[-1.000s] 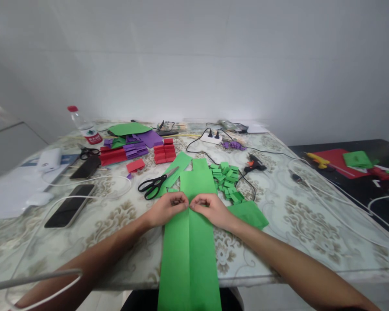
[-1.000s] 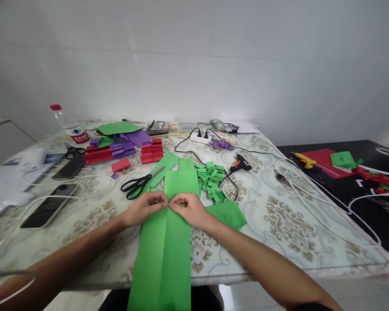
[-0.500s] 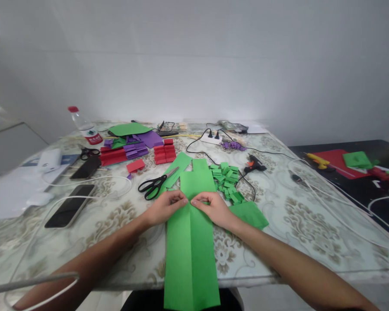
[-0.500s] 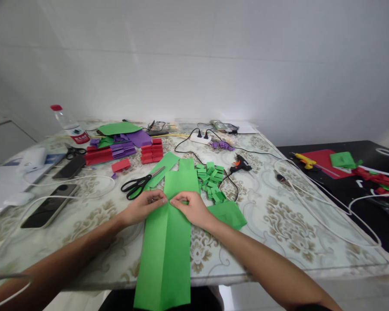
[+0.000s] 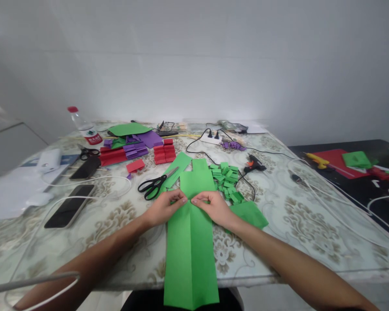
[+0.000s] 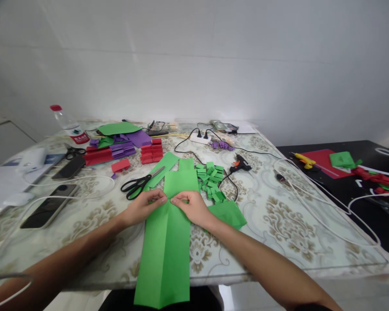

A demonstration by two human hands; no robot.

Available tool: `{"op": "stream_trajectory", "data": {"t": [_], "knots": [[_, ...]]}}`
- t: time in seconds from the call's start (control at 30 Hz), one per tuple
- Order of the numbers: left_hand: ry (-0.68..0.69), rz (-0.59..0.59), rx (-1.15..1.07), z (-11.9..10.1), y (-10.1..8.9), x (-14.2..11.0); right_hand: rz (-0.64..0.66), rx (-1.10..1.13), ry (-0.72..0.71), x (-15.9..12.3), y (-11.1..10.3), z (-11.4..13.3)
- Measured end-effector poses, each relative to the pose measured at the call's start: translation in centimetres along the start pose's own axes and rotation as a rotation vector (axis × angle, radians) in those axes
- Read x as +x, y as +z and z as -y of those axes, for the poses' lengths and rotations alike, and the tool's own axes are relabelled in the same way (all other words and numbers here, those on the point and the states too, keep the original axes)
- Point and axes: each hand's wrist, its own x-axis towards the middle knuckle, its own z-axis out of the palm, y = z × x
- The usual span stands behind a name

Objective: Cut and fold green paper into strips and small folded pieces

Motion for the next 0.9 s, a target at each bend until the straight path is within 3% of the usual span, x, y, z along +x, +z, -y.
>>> {"op": "stream_trajectory", "data": {"t": [0.57, 0.9], "knots": [[-0.111, -0.136, -0.163, 0.8, -0.9, 0.6, 0.011, -0.01, 0.059, 0.0, -0.8, 0.2], [-0.182, -0.095, -0.281, 1.0, -1.1, 0.4, -0.052, 0.01, 0.055, 0.1, -1.2, 0.3]]}}
